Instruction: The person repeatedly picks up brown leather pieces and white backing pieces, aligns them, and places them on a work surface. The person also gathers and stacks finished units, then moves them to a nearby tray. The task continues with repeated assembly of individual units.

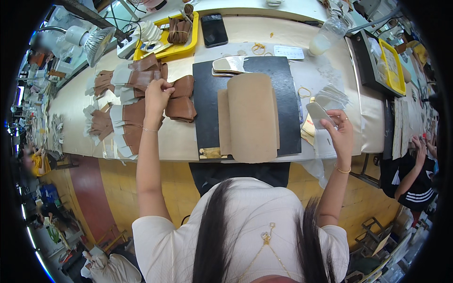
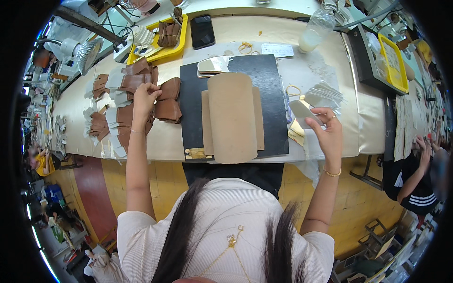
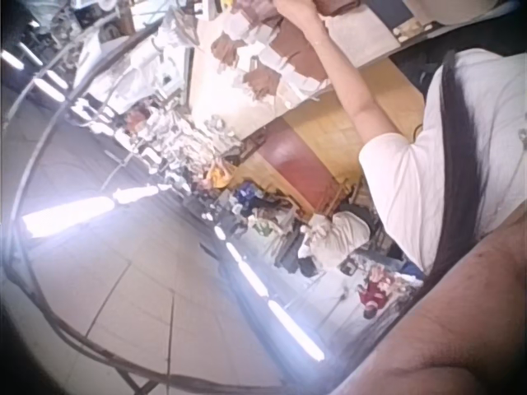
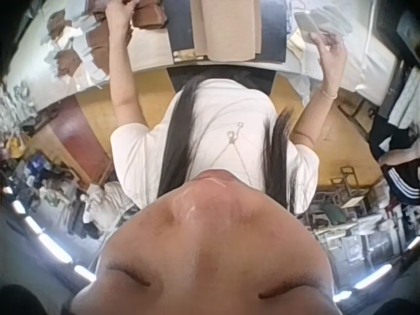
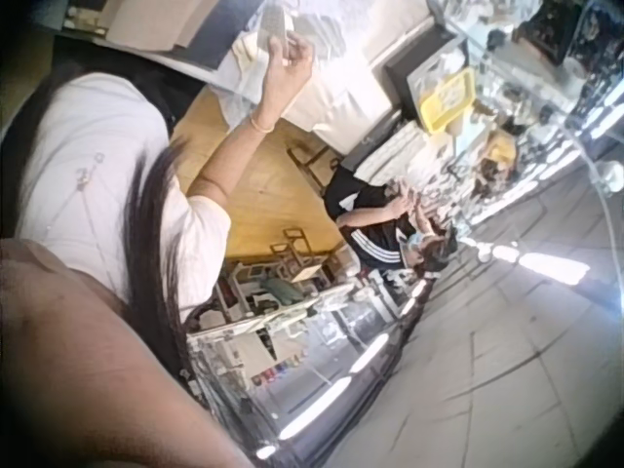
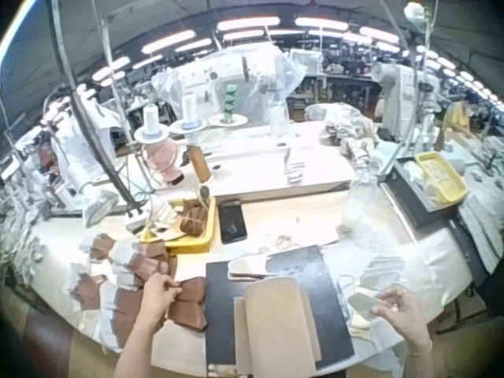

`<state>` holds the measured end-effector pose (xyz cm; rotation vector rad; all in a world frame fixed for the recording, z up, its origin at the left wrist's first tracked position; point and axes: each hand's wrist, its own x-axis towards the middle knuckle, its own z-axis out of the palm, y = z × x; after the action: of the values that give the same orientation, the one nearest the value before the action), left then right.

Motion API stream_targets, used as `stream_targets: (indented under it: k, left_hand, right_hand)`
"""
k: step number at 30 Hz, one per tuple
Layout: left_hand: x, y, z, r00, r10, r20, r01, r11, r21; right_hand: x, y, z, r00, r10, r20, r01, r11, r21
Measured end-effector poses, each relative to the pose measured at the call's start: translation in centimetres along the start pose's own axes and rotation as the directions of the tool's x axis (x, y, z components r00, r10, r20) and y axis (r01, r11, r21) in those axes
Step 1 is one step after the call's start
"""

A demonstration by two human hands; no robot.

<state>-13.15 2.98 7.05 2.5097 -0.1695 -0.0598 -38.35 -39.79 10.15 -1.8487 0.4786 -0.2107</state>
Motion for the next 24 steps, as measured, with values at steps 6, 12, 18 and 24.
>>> stream_targets:
  k: [6,12,18,24]
  left_hand:
    - [-0.7,0.8,0.3,0.961,0.277,0.005,-0.276,0.957,0.09]
    - [-1.3,3.1,-4.7,0.858,0.082,0.507,0.304,0.715,-0.629]
    - [-5.8,11.0,-5.5,0.77,0.314,0.555,0.408,0.426,-0.808]
    - [-9.3,14.6,0.0,0.627,0.157,0.763,0.54,0.62,-0.57]
  right_hand:
    - [-0.4,-1.1,2.9,0.992,-0.073,-0.103,0.094,0.971,0.22]
    - [-0.4,-2.7,4.8,0.996,0.02,-0.085,0.016,0.914,0.405]
    - [-0.7,-4.2,5.3,0.992,-0.032,-0.119,0.084,0.879,0.469]
    - [-2.0,-5.7,3.9,0.991,-0.044,-0.123,0.1,0.862,0.497]
